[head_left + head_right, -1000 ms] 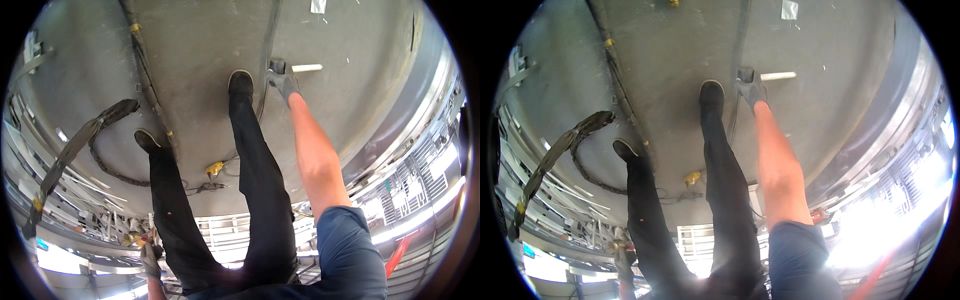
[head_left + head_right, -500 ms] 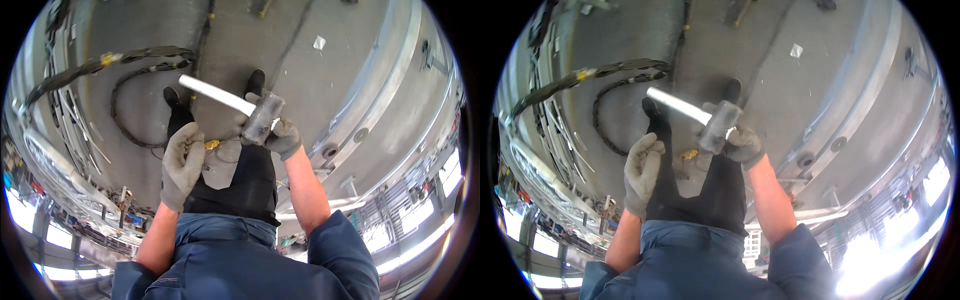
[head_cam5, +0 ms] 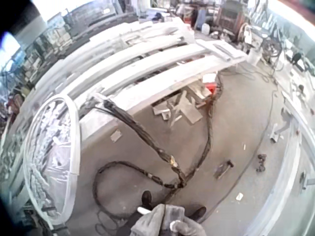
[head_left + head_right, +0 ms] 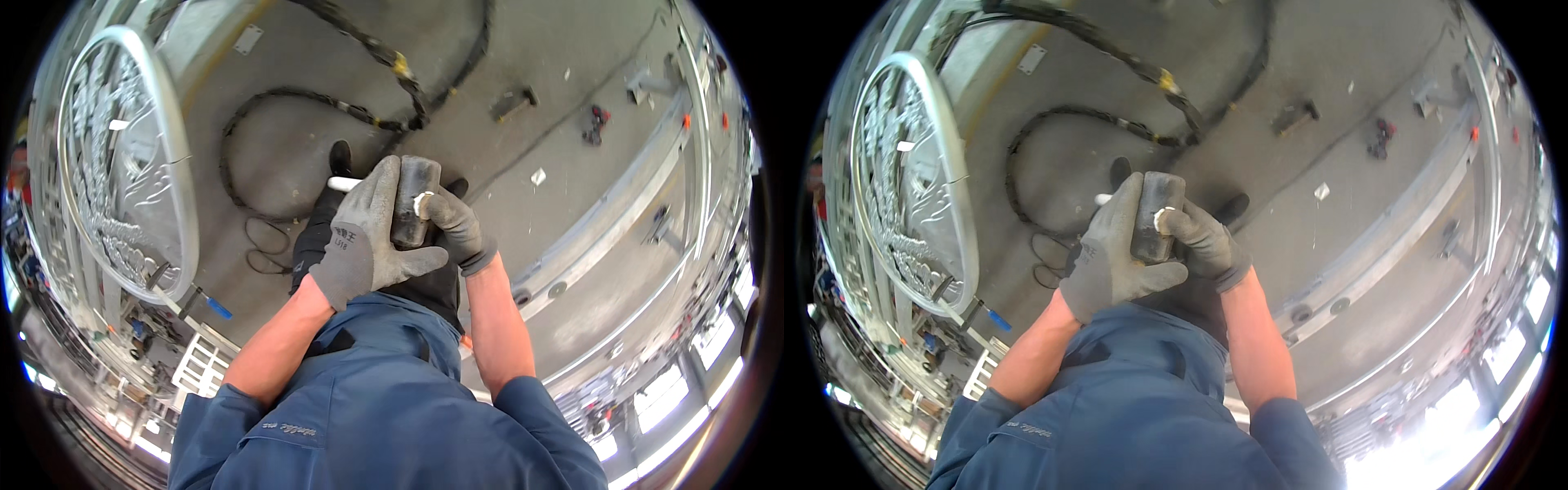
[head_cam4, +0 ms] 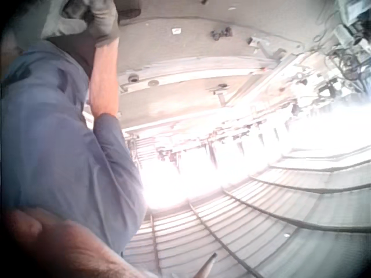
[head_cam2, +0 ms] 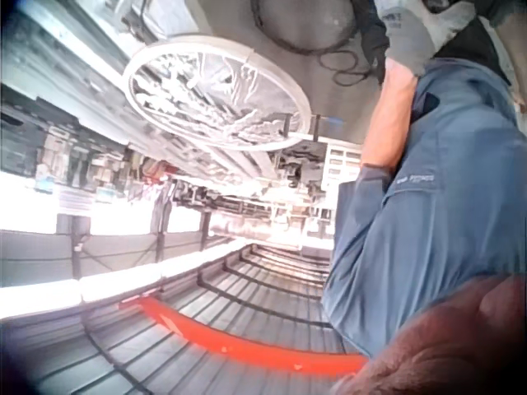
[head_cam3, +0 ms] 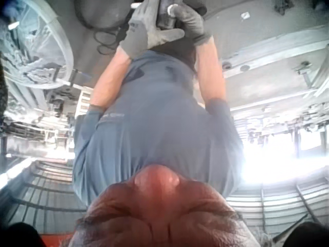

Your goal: The person welds a circular metal frame with an ornate relief design, then uses a hammer and angle grinder to adjust and smooth the frame. The person repeatedly positions the frame, welds sections, and grinds the surface.

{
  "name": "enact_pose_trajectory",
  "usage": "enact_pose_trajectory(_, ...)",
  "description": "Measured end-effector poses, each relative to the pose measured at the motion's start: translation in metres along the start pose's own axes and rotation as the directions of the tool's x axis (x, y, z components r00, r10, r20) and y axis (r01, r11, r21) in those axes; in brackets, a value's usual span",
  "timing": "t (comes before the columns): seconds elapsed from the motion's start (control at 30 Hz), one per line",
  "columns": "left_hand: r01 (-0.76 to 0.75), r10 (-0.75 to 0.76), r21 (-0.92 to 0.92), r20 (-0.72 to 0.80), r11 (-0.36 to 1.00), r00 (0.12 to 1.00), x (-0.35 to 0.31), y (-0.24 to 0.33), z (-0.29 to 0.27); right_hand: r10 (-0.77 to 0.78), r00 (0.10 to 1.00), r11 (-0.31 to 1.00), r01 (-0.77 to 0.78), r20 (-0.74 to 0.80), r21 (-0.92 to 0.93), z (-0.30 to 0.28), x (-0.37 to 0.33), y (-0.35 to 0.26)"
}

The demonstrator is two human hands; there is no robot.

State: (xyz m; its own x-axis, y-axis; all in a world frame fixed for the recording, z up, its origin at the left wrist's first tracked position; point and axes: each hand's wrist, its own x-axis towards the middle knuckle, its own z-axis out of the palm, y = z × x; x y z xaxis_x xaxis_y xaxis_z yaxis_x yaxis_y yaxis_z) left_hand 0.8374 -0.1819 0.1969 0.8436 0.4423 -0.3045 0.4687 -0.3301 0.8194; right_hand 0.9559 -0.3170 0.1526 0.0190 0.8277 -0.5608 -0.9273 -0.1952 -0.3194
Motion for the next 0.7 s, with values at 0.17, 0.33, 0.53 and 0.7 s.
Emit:
enact_pose_trajectory(0.17,0.238,-0.256,-0.468,0.025,0.851,0.966,-0.013,-0.017,-0.097,-0.057,0.997,0.914,0.028,-0.058,-0.405,0.077,0.041,0.013)
enact_pose_trajectory(0.33,0.108,-0.233,-0.980,0.067,0.166,0.970,-0.054,-0.069,-0.136,-0.005,0.996,0.711,-0.063,-0.094,-0.700,0.148,0.039,-0.028)
enact_pose_trajectory(0.53,-0.129,-0.247,-0.964,-0.070,-0.231,0.967,-0.081,-0.091,-0.120,-0.360,0.931,0.479,0.133,-0.056,-0.867,0.150,0.036,-0.028)
enact_pose_trajectory(0.7,-0.276,-0.421,-0.895,-0.113,-0.349,0.900,-0.100,-0.084,-0.096,-0.234,0.847,-0.306,0.401,0.477,-0.863,0.145,0.033,-0.035)
